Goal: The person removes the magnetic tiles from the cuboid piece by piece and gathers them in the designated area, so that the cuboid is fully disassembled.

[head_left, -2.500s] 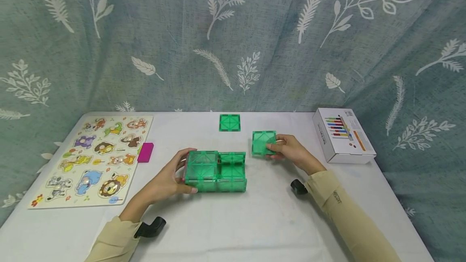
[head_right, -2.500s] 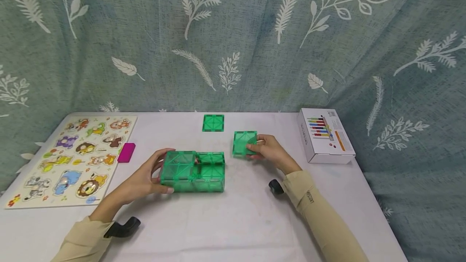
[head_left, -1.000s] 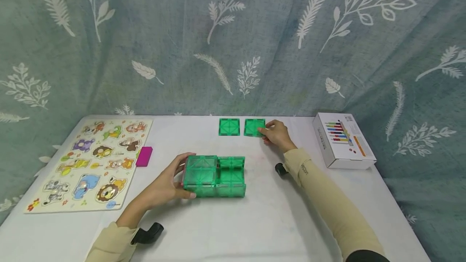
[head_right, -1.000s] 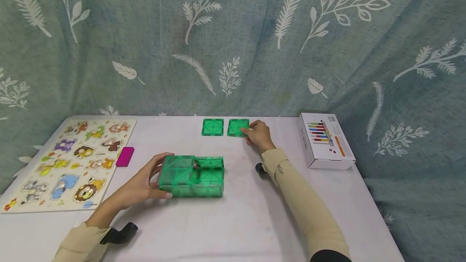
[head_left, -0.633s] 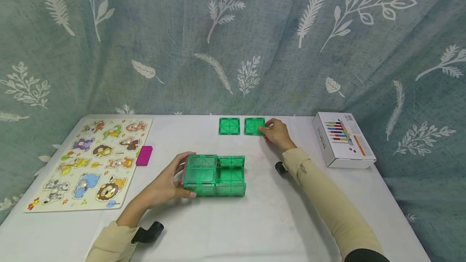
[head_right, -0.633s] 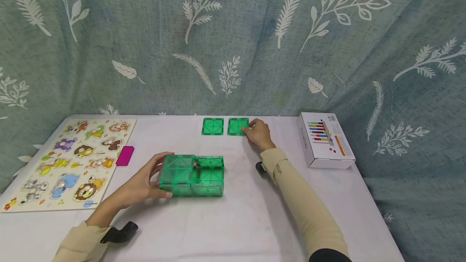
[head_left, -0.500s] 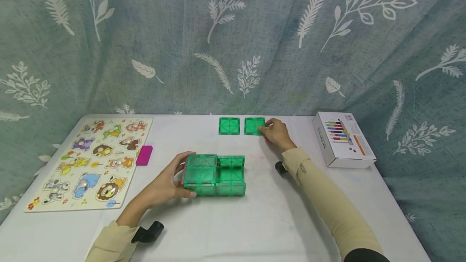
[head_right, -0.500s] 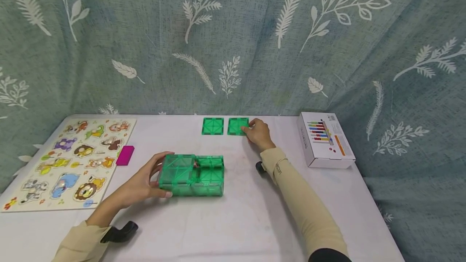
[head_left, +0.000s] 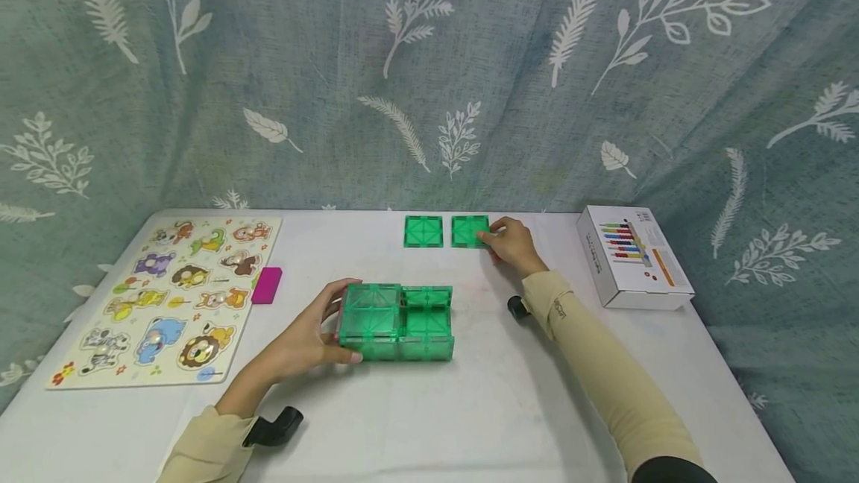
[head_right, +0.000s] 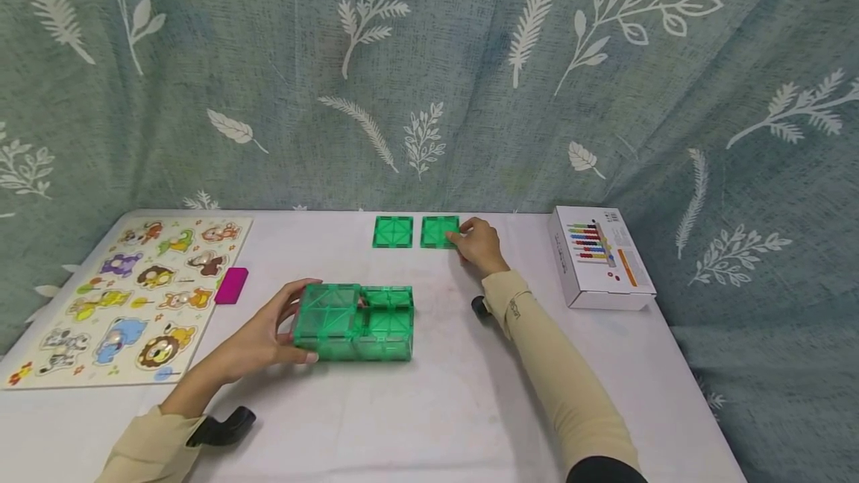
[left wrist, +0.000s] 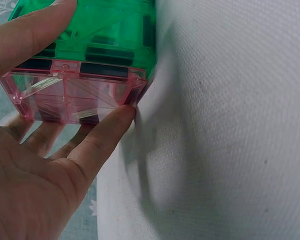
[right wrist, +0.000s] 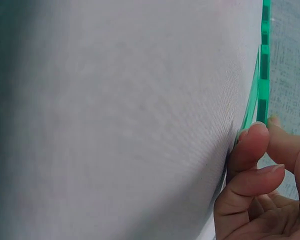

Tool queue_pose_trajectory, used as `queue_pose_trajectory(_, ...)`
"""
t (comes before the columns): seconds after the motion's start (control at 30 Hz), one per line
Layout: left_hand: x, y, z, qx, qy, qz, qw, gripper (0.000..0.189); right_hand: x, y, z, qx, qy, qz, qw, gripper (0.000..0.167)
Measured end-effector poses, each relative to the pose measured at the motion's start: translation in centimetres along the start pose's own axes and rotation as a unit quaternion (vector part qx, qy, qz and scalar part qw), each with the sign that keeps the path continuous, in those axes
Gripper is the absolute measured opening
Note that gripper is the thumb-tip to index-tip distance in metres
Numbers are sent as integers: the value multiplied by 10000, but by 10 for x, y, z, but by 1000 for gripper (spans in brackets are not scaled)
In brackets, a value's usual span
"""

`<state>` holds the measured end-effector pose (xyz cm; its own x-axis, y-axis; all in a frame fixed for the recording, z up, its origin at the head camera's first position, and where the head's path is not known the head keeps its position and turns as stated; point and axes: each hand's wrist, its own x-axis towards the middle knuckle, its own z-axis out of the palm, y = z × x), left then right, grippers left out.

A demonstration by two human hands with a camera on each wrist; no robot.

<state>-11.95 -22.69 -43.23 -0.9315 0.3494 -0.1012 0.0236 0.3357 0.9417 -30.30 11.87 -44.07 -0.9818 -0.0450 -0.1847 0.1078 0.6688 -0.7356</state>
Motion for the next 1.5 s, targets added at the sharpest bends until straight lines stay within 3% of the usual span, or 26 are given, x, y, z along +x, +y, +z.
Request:
queue_pose_trajectory(0.73, 0, 1, 1, -5, 17, -8, 10000, 111, 1, 5, -1, 429, -8, 38, 9991, 36)
queue_pose_trajectory(0.97, 0, 2, 1, 19, 9, 6, 10000, 110, -4, 1, -5, 34, -226, 15, 9997, 41)
queue_pose_trajectory(1.27, 1, 2, -1, -24, -10, 10, 10000, 111, -12, -14, -17, -521, -108, -558, 9970, 47)
queue_pose_trajectory(1.5, 1, 1, 0, -42, -8, 19, 10000, 111, -28, -34, -18, -717, -574, -1055, 9902, 44)
